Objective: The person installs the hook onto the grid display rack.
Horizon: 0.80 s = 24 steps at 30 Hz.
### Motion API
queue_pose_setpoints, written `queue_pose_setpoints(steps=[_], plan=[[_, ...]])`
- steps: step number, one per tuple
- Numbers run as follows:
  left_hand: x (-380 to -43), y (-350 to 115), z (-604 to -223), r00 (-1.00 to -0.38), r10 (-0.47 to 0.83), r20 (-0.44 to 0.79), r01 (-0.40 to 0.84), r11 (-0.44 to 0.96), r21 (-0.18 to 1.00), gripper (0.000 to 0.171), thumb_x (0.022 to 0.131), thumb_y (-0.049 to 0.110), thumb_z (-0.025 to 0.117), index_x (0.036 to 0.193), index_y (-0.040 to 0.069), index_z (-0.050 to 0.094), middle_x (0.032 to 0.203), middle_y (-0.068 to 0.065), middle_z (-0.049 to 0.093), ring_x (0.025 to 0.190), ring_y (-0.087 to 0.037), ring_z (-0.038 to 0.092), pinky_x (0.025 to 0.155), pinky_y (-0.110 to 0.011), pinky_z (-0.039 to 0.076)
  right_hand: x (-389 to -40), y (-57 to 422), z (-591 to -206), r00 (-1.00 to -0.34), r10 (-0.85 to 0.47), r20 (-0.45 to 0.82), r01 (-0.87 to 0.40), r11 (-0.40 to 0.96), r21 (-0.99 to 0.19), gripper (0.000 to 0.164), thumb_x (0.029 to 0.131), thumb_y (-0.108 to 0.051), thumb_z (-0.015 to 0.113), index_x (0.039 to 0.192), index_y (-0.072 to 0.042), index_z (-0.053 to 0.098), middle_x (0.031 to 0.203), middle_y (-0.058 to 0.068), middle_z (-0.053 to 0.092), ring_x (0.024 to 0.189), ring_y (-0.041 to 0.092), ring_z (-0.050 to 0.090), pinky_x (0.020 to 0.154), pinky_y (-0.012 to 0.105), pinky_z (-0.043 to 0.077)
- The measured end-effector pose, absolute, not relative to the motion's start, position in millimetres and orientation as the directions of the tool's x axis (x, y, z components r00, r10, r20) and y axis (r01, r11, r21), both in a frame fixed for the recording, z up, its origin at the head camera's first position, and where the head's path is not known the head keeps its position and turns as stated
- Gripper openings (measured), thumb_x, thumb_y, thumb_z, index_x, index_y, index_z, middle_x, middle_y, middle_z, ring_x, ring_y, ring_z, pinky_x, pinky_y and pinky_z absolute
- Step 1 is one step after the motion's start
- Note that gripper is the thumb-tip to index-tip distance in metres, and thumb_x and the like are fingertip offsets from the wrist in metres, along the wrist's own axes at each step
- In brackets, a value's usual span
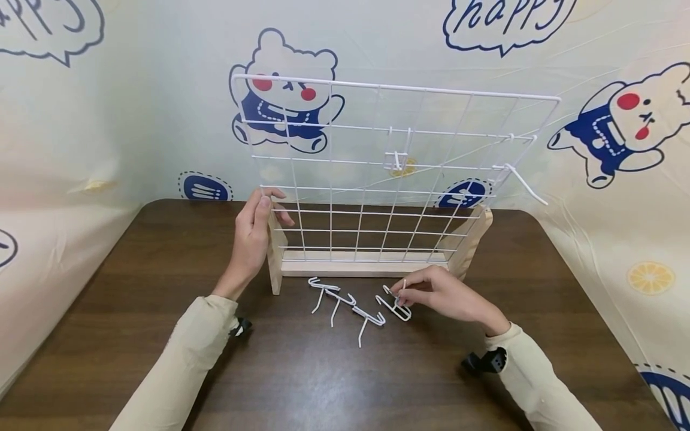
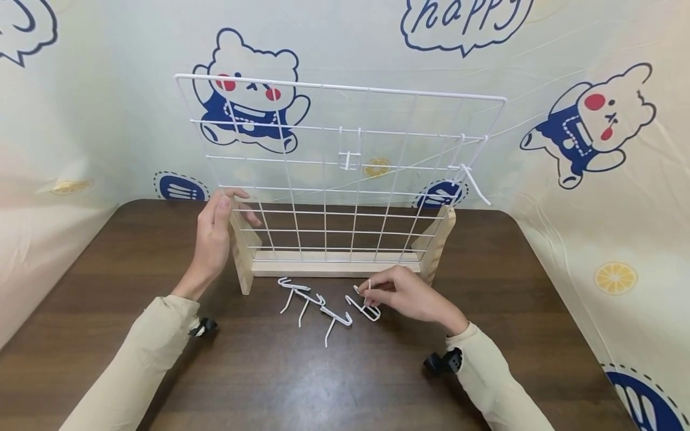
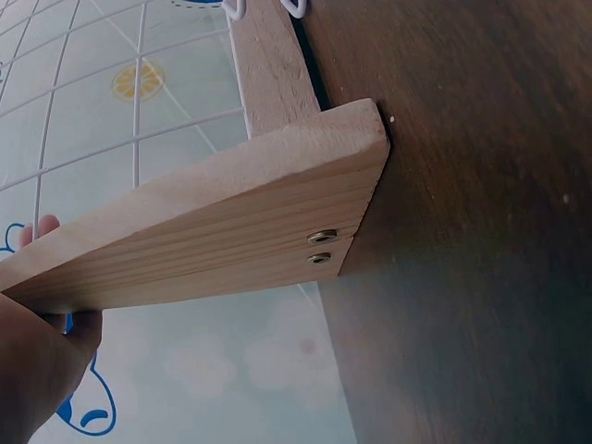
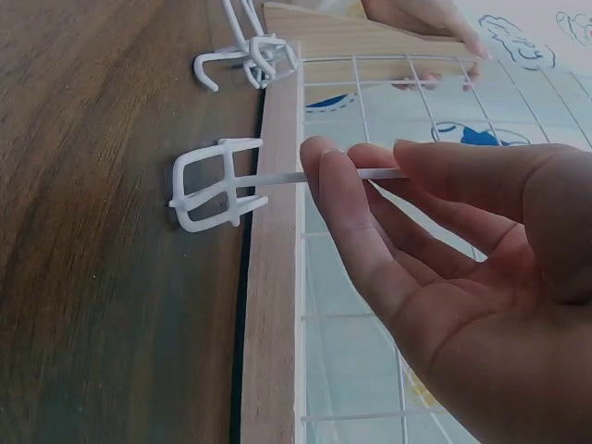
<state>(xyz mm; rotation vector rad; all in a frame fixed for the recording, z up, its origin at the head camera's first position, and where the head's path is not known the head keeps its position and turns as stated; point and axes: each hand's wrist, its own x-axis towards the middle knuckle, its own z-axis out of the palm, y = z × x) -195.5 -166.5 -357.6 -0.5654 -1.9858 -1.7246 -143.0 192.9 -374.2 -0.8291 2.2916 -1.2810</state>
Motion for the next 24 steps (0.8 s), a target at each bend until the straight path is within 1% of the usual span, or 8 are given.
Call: queue_pose_setpoints(steps=[2,6,9,11,12,15,19,24], plan=[[-190.0,-164.5,-350.4,-0.817,0.018,0.577,0.574,0.134,0.808,0.034,0.109,0.019,0.033,0.116,-0.008,0.053,0.081,-0.026,0.062,0.079,-0.040,0.063,0.075,-0.033,0.052,-142.7,192.1,-373.2,-0.746,-0.665,-0.040,-0.305,0.394,-0.867,0.022,0.100,-0.005,0.058,0.114,0.004,0.071,0.096,0.016,0.074,0.086,0.034,0.071,0.079,0.043,0.058],[-183.6,-161.9,-342.3,-0.814,0.020,0.581,0.579,0.120,0.806,0.032,0.109,0.018,0.032,0.114,-0.002,0.057,0.080,-0.023,0.063,0.078,-0.037,0.064,0.073,-0.030,0.052,-141.3,191.5,-370.8,-0.751,-0.660,-0.014,-0.323,0.386,-0.864,0.021,0.100,-0.005,0.058,0.114,0.003,0.072,0.098,0.016,0.074,0.086,0.033,0.071,0.078,0.043,0.058],[-182.5,-161.2,-341.2,-0.810,0.013,0.586,0.584,0.116,0.804,0.033,0.109,0.018,0.032,0.113,-0.004,0.057,0.079,-0.025,0.062,0.077,-0.037,0.064,0.070,-0.027,0.051,-139.4,191.8,-366.7,-0.762,-0.647,0.015,-0.345,0.387,-0.855,0.020,0.099,-0.005,0.060,0.113,0.001,0.073,0.101,0.015,0.074,0.087,0.029,0.072,0.077,0.042,0.058],[-181.8,-160.9,-341.0,-0.809,0.008,0.588,0.585,0.117,0.803,0.034,0.109,0.018,0.033,0.113,-0.007,0.055,0.079,-0.029,0.062,0.077,-0.039,0.063,0.071,-0.026,0.051,-137.9,191.8,-363.2,-0.767,-0.641,0.038,-0.366,0.388,-0.846,0.019,0.098,-0.004,0.061,0.112,-0.001,0.073,0.102,0.015,0.074,0.088,0.026,0.072,0.077,0.040,0.058],[-181.6,-160.8,-340.8,-0.809,0.005,0.588,0.584,0.121,0.802,0.034,0.109,0.018,0.033,0.113,-0.009,0.055,0.080,-0.028,0.062,0.077,-0.038,0.064,0.072,-0.026,0.051,-137.3,192.0,-361.7,-0.764,-0.643,0.054,-0.384,0.386,-0.839,0.019,0.098,-0.004,0.061,0.111,0.000,0.073,0.102,0.015,0.073,0.088,0.026,0.072,0.077,0.039,0.059],[-182.3,-160.3,-341.4,-0.810,0.005,0.587,0.583,0.123,0.803,0.035,0.109,0.018,0.034,0.114,-0.010,0.054,0.081,-0.024,0.065,0.079,-0.035,0.066,0.073,-0.027,0.051,-134.5,192.2,-356.2,-0.767,-0.636,0.090,-0.419,0.389,-0.821,0.017,0.098,-0.004,0.061,0.110,-0.001,0.073,0.100,0.013,0.074,0.087,0.026,0.072,0.077,0.033,0.058],[-183.4,-159.8,-341.7,-0.801,0.007,0.599,0.594,0.133,0.793,0.036,0.109,0.018,0.034,0.115,-0.010,0.055,0.081,-0.019,0.067,0.080,-0.034,0.067,0.076,-0.032,0.051,-130.3,190.5,-349.7,-0.782,-0.614,0.106,-0.420,0.394,-0.817,0.017,0.099,-0.009,0.061,0.110,-0.004,0.074,0.097,0.007,0.075,0.087,0.027,0.073,0.079,0.029,0.057],[-184.3,-161.3,-343.0,-0.794,0.006,0.608,0.600,0.159,0.784,0.035,0.109,0.017,0.033,0.113,-0.010,0.055,0.080,-0.020,0.066,0.079,-0.034,0.067,0.078,-0.036,0.050,-126.4,185.3,-344.8,-0.776,-0.614,0.147,-0.467,0.402,-0.788,0.017,0.098,-0.010,0.064,0.110,-0.005,0.075,0.098,0.002,0.076,0.089,0.020,0.073,0.079,0.028,0.057]])
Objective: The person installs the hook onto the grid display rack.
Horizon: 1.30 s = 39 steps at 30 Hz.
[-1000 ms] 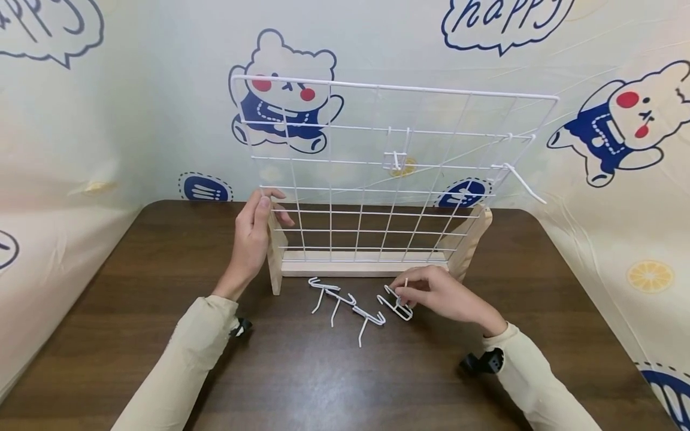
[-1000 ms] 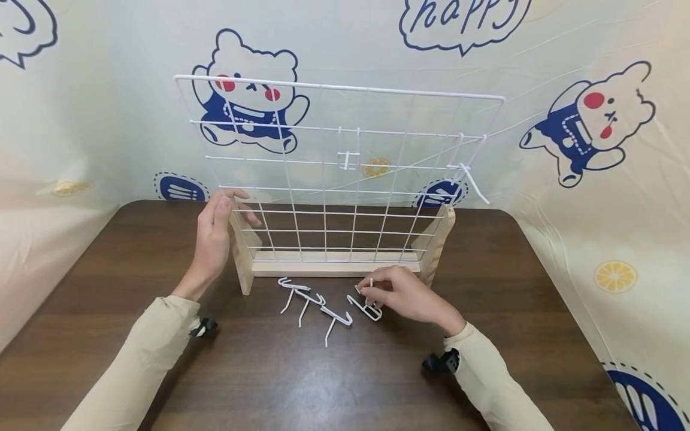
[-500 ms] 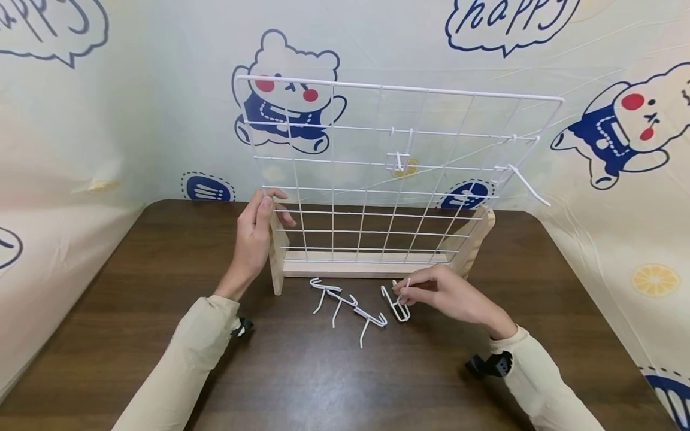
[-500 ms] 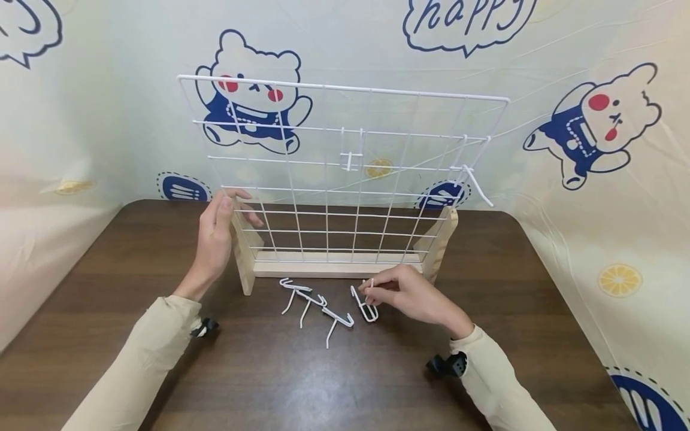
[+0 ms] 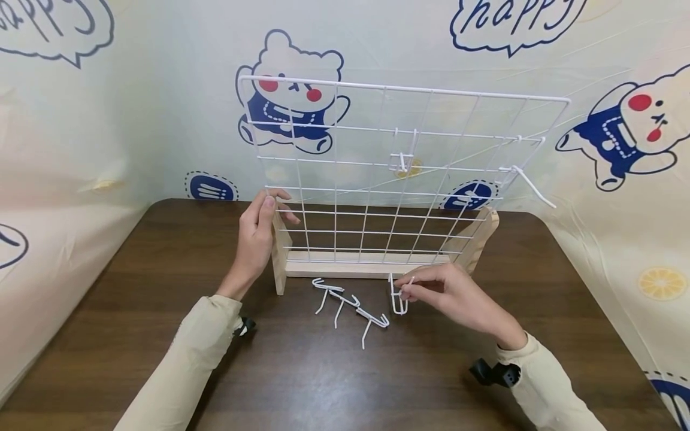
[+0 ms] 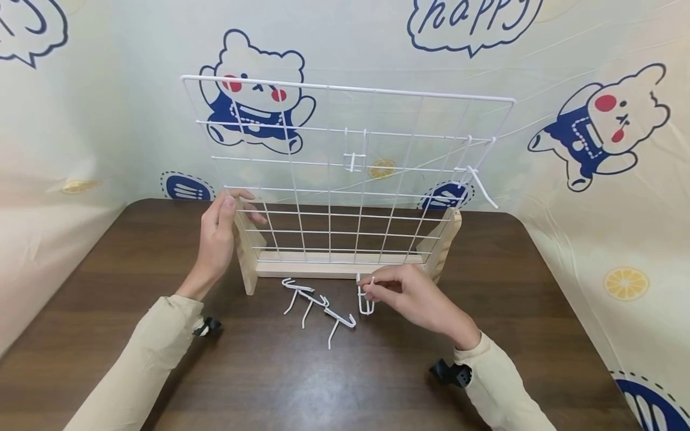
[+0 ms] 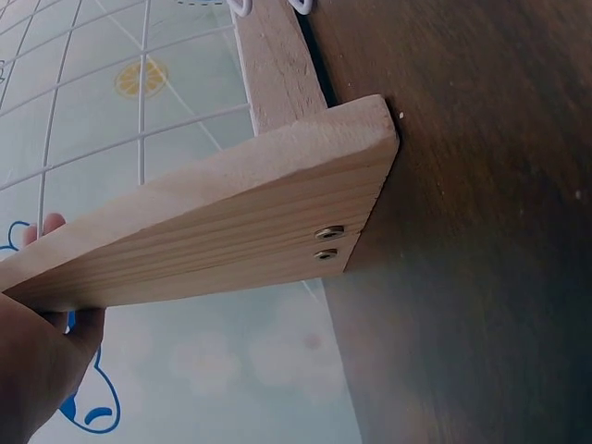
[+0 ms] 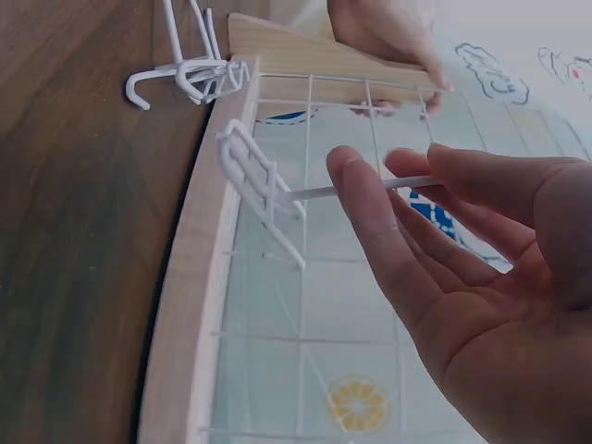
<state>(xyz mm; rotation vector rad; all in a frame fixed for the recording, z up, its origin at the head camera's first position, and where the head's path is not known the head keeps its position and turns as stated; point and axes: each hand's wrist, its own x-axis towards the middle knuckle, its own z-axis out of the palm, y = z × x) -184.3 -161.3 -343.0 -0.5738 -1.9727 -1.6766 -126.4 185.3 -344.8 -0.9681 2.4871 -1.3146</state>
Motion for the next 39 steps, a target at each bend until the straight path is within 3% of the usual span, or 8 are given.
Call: queue_pose_setpoints(steps=[6,13,18,24,33,39], plan=[[-195.1,-166.2,-356.2,-0.801,0.004,0.599,0.591,0.166,0.789,0.036,0.110,0.019,0.033,0.115,-0.007,0.057,0.082,-0.023,0.066,0.081,-0.035,0.066,0.078,-0.031,0.049,-121.1,178.5,-335.6,-0.732,-0.641,0.230,-0.579,0.408,-0.705,0.017,0.096,-0.011,0.066,0.109,-0.013,0.076,0.107,-0.004,0.074,0.097,0.010,0.068,0.080,0.024,0.055],[-200.4,-168.9,-364.1,-0.804,0.011,0.594,0.589,0.155,0.793,0.036,0.110,0.026,0.035,0.117,-0.001,0.058,0.083,-0.017,0.068,0.082,-0.033,0.067,0.078,-0.030,0.050,-115.3,170.4,-325.4,-0.718,-0.637,0.282,-0.628,0.417,-0.658,0.017,0.096,-0.014,0.067,0.109,-0.018,0.077,0.108,-0.010,0.073,0.100,0.008,0.068,0.083,0.025,0.054],[-200.6,-168.6,-363.6,-0.802,0.014,0.597,0.591,0.159,0.791,0.039,0.110,0.026,0.034,0.118,-0.005,0.057,0.082,-0.017,0.067,0.081,-0.034,0.067,0.077,-0.029,0.050,-112.5,163.4,-318.7,-0.703,-0.627,0.336,-0.665,0.411,-0.624,0.017,0.095,-0.013,0.068,0.109,-0.017,0.076,0.109,-0.009,0.073,0.100,0.007,0.068,0.082,0.024,0.053],[-201.4,-168.7,-364.1,-0.802,0.005,0.597,0.590,0.165,0.790,0.035,0.110,0.022,0.033,0.118,0.000,0.059,0.083,-0.016,0.068,0.082,-0.032,0.067,0.078,-0.028,0.049,-111.3,154.4,-311.3,-0.668,-0.622,0.408,-0.715,0.386,-0.583,0.018,0.095,-0.011,0.069,0.109,-0.019,0.075,0.106,-0.010,0.073,0.098,0.005,0.067,0.080,0.025,0.052],[-198.9,-168.4,-363.4,-0.811,0.010,0.586,0.580,0.153,0.800,0.036,0.110,0.026,0.034,0.117,0.001,0.058,0.083,-0.018,0.066,0.082,-0.034,0.067,0.076,-0.030,0.050,-108.3,142.1,-301.5,-0.648,-0.612,0.452,-0.739,0.363,-0.568,0.019,0.095,-0.009,0.067,0.111,-0.016,0.075,0.110,-0.010,0.072,0.106,0.007,0.066,0.089,0.023,0.050],[-199.6,-170.1,-363.9,-0.807,0.008,0.590,0.585,0.150,0.797,0.036,0.109,0.027,0.035,0.117,0.000,0.058,0.082,-0.020,0.066,0.080,-0.034,0.067,0.075,-0.030,0.050,-107.0,128.3,-295.1,-0.589,-0.575,0.568,-0.796,0.289,-0.532,0.022,0.093,-0.003,0.067,0.112,-0.010,0.074,0.111,-0.003,0.073,0.107,0.013,0.067,0.093,0.024,0.050]])
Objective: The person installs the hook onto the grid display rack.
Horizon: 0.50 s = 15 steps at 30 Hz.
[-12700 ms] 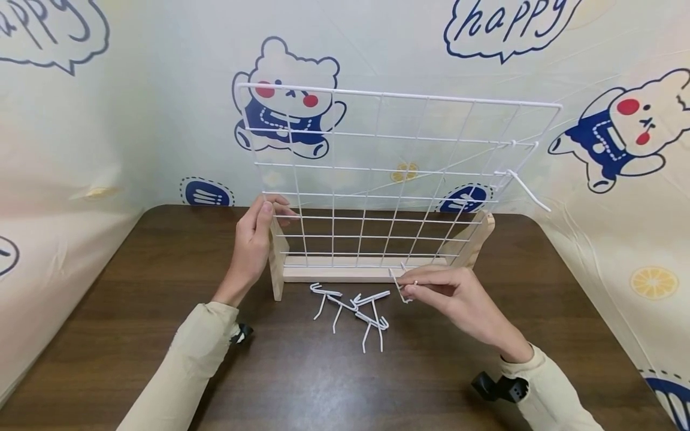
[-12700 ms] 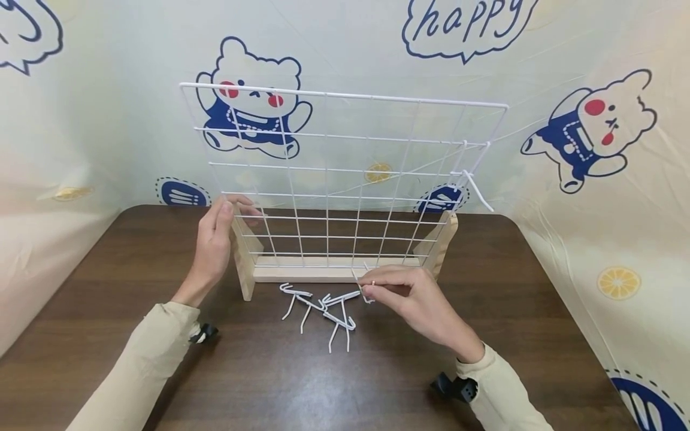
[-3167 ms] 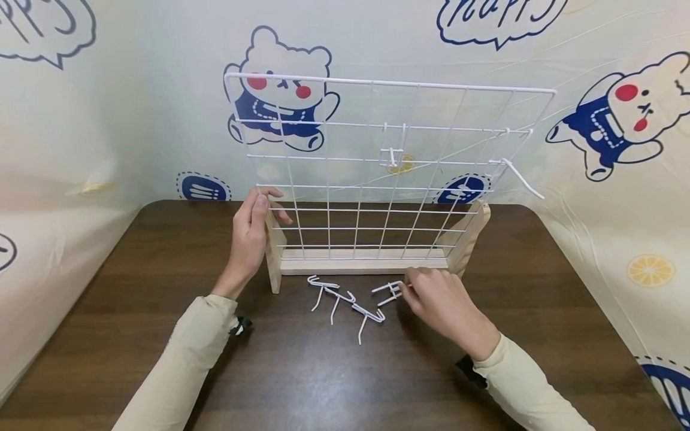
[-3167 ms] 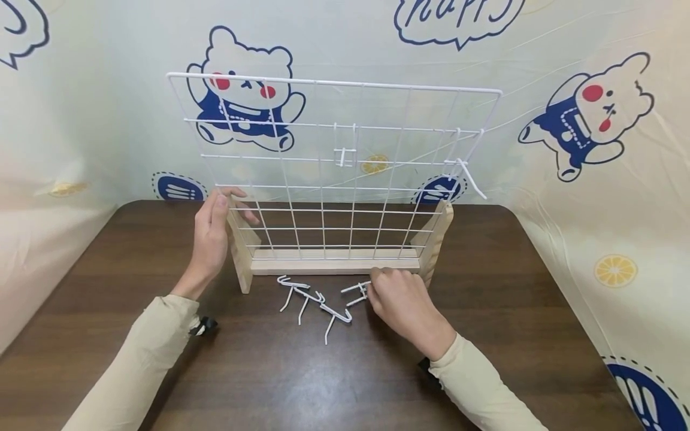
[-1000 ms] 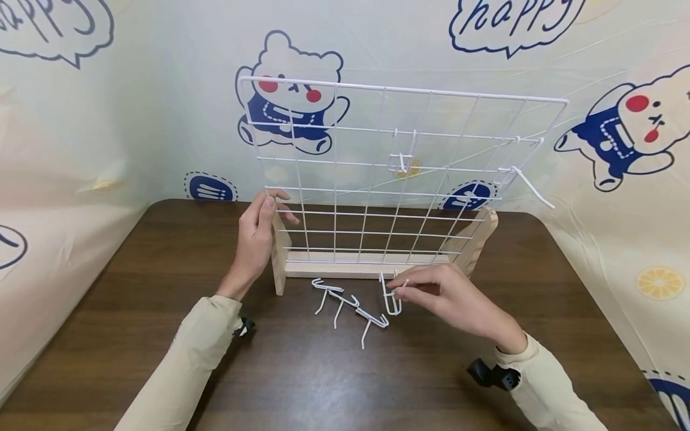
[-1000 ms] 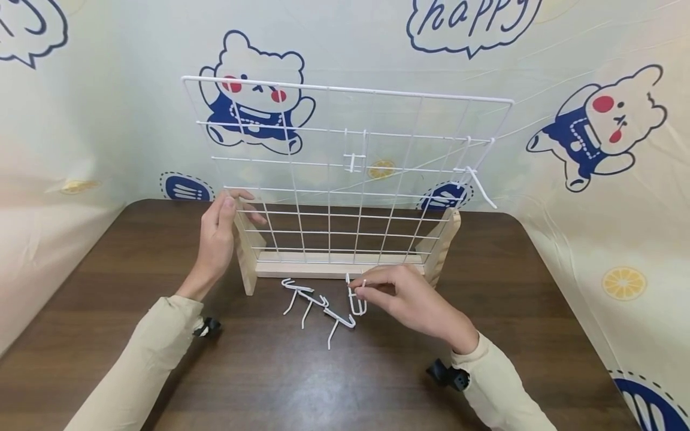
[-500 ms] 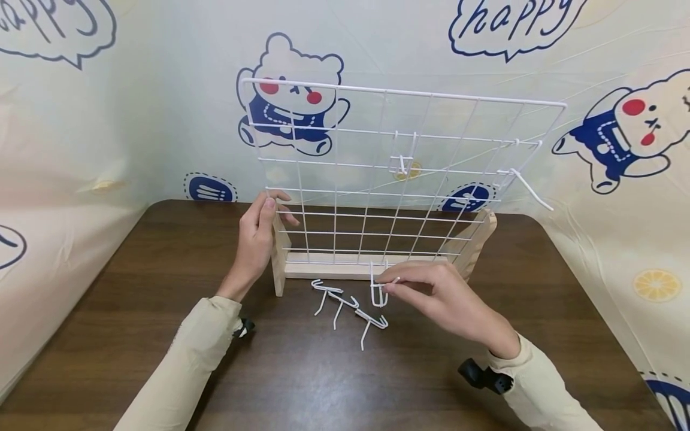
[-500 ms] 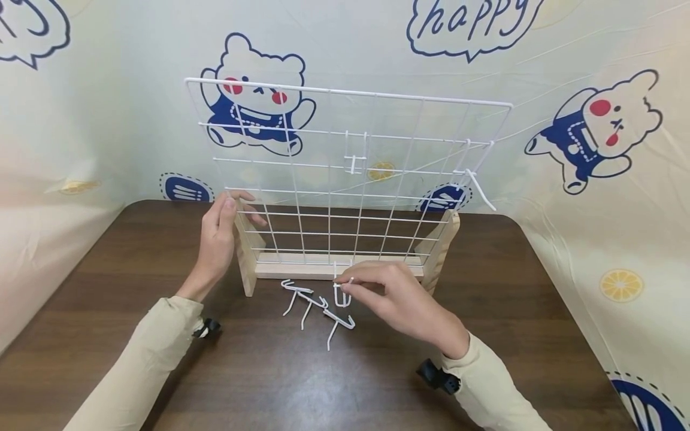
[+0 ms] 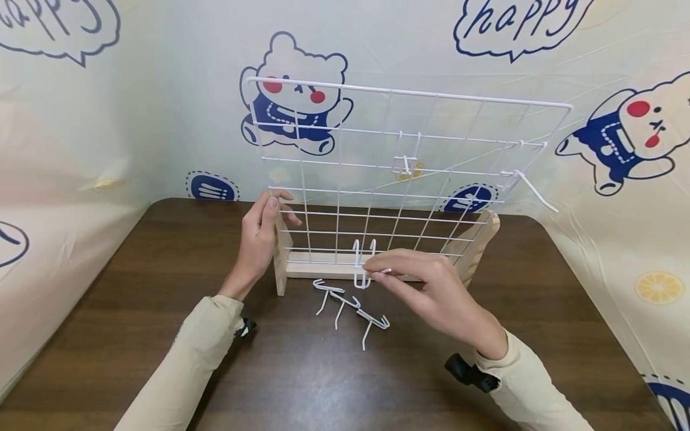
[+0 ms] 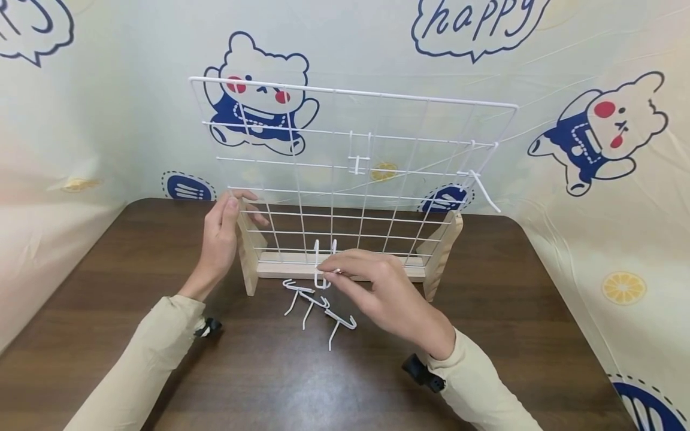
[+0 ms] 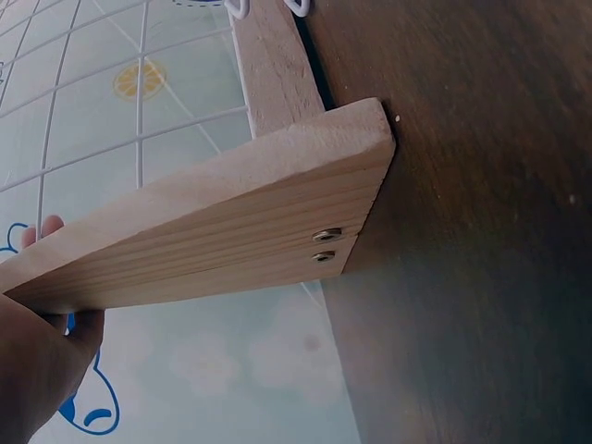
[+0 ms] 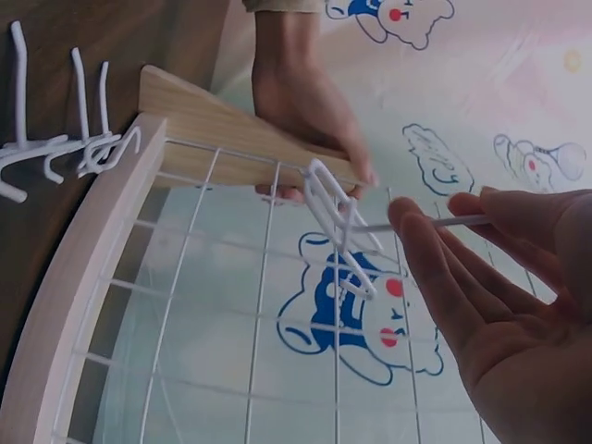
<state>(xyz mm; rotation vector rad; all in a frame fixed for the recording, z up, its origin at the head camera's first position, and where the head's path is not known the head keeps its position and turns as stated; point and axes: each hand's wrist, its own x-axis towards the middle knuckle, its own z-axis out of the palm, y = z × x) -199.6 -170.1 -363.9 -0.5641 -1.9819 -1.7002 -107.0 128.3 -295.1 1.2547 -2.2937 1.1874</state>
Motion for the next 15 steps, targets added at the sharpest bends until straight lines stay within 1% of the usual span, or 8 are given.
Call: queue_pose_setpoints(steps=[6,15], plan=[[-198.8,-170.5,-363.6,-0.806,0.003,0.592,0.585,0.153,0.796,0.035,0.109,0.026,0.035,0.116,0.002,0.059,0.082,-0.019,0.065,0.080,-0.034,0.066,0.076,-0.030,0.050,-106.7,113.2,-291.9,-0.524,-0.532,0.665,-0.847,0.241,-0.474,0.021,0.091,-0.001,0.069,0.111,-0.008,0.074,0.111,0.004,0.073,0.107,0.016,0.068,0.094,0.026,0.051],[-198.6,-170.6,-363.7,-0.817,0.010,0.577,0.571,0.155,0.806,0.037,0.110,0.027,0.034,0.119,0.000,0.057,0.084,-0.020,0.066,0.082,-0.034,0.067,0.074,-0.031,0.050,-109.3,97.5,-285.6,-0.467,-0.541,0.699,-0.884,0.282,-0.373,0.021,0.093,-0.004,0.067,0.113,-0.007,0.074,0.115,0.005,0.071,0.110,0.016,0.066,0.096,0.026,0.049]])
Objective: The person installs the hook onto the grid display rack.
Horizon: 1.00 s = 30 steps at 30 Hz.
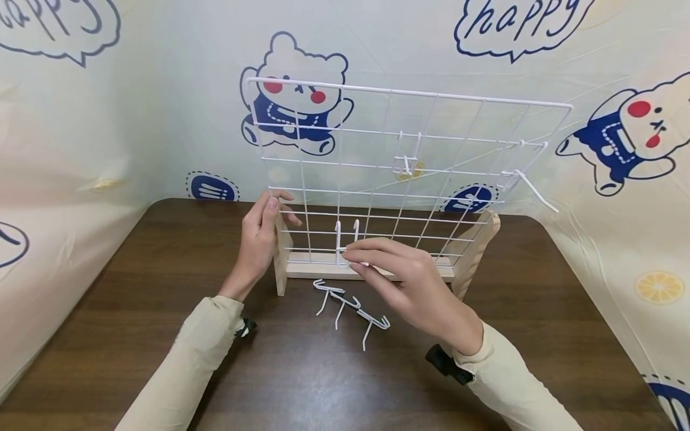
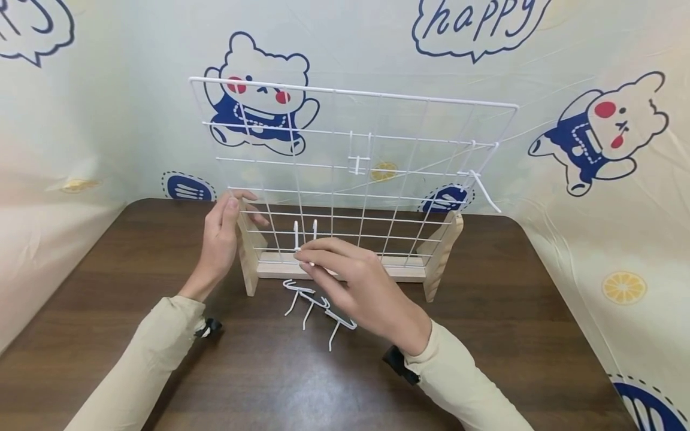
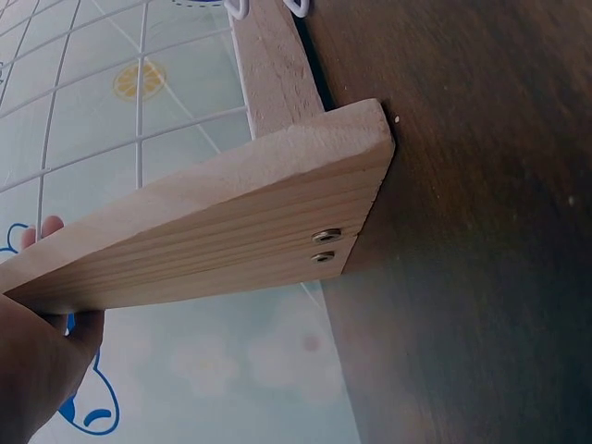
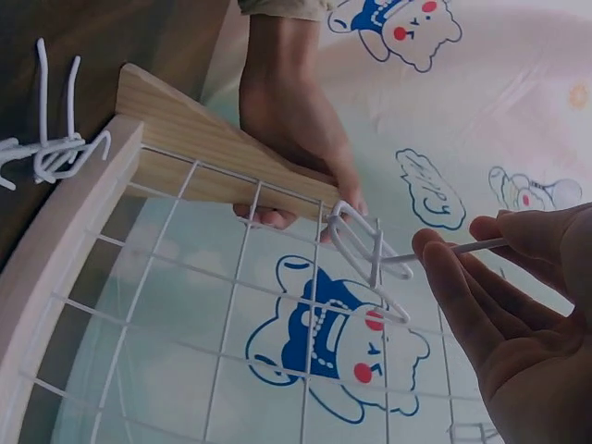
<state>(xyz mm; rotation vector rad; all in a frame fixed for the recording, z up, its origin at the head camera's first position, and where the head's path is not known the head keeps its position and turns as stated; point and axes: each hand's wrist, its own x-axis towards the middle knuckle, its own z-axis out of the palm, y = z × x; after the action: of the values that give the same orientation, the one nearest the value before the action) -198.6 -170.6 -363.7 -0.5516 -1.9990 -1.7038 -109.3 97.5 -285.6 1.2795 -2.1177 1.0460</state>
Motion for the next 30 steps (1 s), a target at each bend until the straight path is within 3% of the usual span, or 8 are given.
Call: queue_pose_setpoints(steps=[11,23,30], plan=[[-199.0,-170.3,-364.5,-0.817,0.014,0.577,0.570,0.179,0.802,0.034,0.110,0.022,0.033,0.120,0.000,0.057,0.085,-0.021,0.066,0.082,-0.038,0.066,0.081,-0.028,0.048,-117.5,79.1,-275.2,-0.448,-0.549,0.706,-0.894,0.299,-0.334,0.021,0.095,-0.005,0.066,0.115,-0.005,0.073,0.118,0.007,0.070,0.112,0.014,0.065,0.097,0.024,0.049],[-199.1,-170.6,-363.5,-0.806,0.017,0.592,0.585,0.170,0.793,0.035,0.110,0.025,0.034,0.118,0.000,0.058,0.084,-0.021,0.066,0.081,-0.040,0.065,0.078,-0.027,0.049,-129.1,62.0,-259.7,-0.374,-0.496,0.784,-0.921,0.298,-0.251,0.021,0.093,-0.001,0.067,0.113,-0.001,0.073,0.116,0.013,0.070,0.107,0.018,0.067,0.085,0.026,0.055],[-190.5,-167.0,-351.8,-0.811,0.024,0.585,0.580,0.167,0.797,0.034,0.109,0.016,0.032,0.118,-0.009,0.054,0.085,-0.029,0.063,0.081,-0.047,0.063,0.077,-0.025,0.048,-136.0,54.4,-250.8,-0.337,-0.467,0.818,-0.932,0.290,-0.219,0.021,0.094,0.000,0.066,0.114,0.001,0.072,0.115,0.015,0.069,0.107,0.020,0.067,0.089,0.025,0.053]])
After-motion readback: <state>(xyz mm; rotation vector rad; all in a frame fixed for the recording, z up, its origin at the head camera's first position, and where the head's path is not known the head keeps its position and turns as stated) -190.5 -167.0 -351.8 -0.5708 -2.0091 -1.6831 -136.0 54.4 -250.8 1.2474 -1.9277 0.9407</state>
